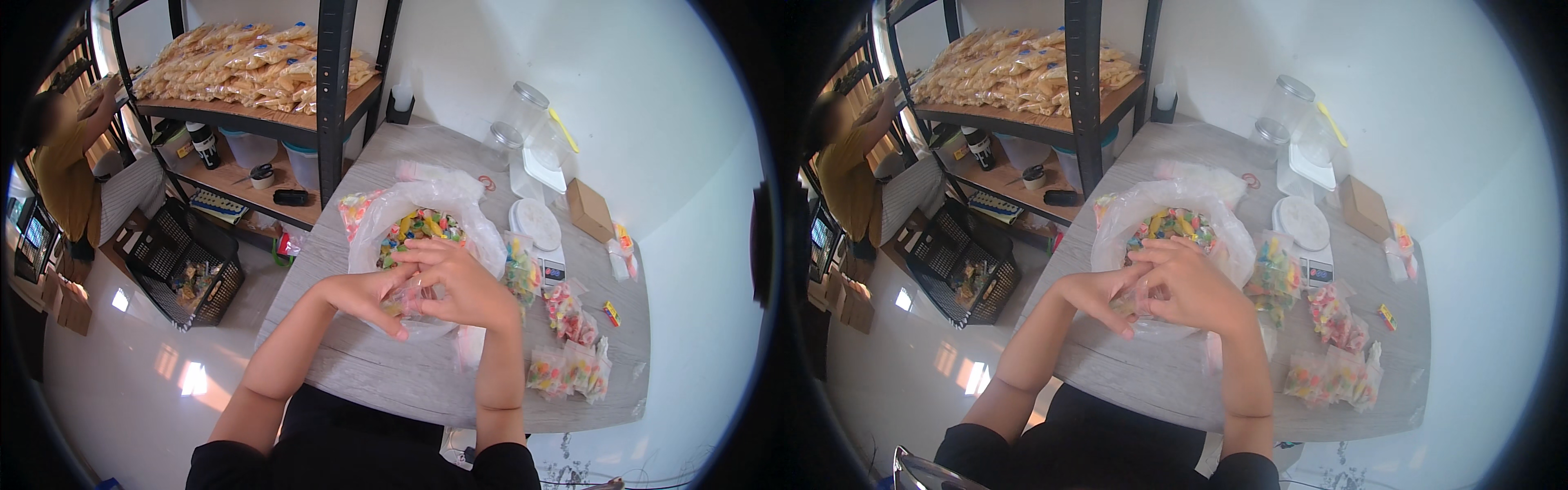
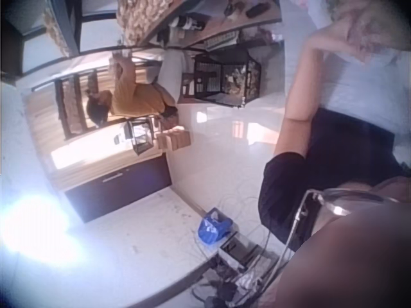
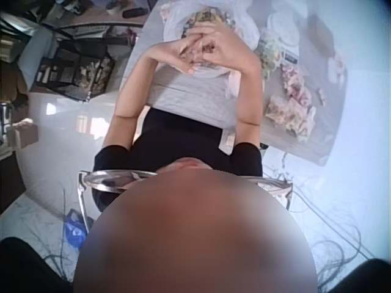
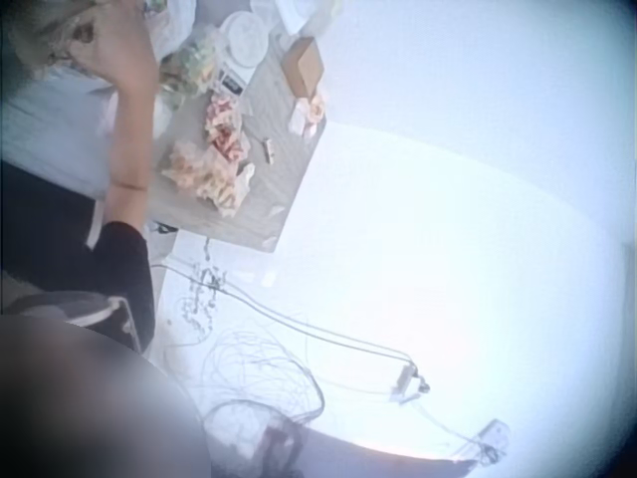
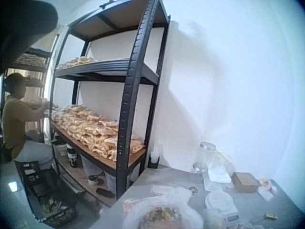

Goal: The person repeatedly scoops colorful gummy candies from a large bag into small clear plastic bags, ties each small bag, and places it on the table. The process is repeated continuously throughout the clip.

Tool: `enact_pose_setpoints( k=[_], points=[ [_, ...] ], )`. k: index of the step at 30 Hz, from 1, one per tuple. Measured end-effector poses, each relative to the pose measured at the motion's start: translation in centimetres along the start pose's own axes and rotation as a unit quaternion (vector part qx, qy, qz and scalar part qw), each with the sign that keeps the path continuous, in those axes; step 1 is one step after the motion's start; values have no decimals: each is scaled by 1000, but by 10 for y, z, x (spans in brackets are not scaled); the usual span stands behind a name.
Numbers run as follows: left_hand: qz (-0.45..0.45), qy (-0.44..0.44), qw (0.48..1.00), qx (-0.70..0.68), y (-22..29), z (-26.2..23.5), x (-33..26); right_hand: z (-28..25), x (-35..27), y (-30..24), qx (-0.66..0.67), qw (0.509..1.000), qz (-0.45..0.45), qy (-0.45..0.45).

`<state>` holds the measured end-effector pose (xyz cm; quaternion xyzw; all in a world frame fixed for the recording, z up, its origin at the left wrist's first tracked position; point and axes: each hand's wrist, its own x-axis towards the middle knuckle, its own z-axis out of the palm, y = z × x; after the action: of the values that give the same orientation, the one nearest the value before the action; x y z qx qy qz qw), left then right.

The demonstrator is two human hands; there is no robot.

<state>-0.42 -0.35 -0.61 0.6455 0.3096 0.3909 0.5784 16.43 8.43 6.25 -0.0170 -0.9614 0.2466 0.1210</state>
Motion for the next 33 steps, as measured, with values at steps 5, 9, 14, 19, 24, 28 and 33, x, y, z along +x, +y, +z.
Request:
enact_pose_setpoints(
  k=[5,9,14,19,24,28,33],
  points=[
    [-16,26,999,-20,8,1,-4,-2,-3,-4,-26,999,35,25],
    [-11,12,1000,-21,9,2,-4,-4,-1,-1,-10,1000,16,16],
    [-4,-45,997,-55,8,-4,-4,-20,-7,1,47,995,37,81],
    [48,-4,991,-129,12,-14,-11,-35,-17,10,94,965,132,205],
    [160,187,954,-169,9,-13,-6,-20,-10,31,1,954,238,181],
    [220,243,922,-204,9,-15,-3,2,-1,44,-182,901,340,199],
    [250,236,903,-256,10,-16,-3,31,6,61,-261,931,220,128]
  ],
)
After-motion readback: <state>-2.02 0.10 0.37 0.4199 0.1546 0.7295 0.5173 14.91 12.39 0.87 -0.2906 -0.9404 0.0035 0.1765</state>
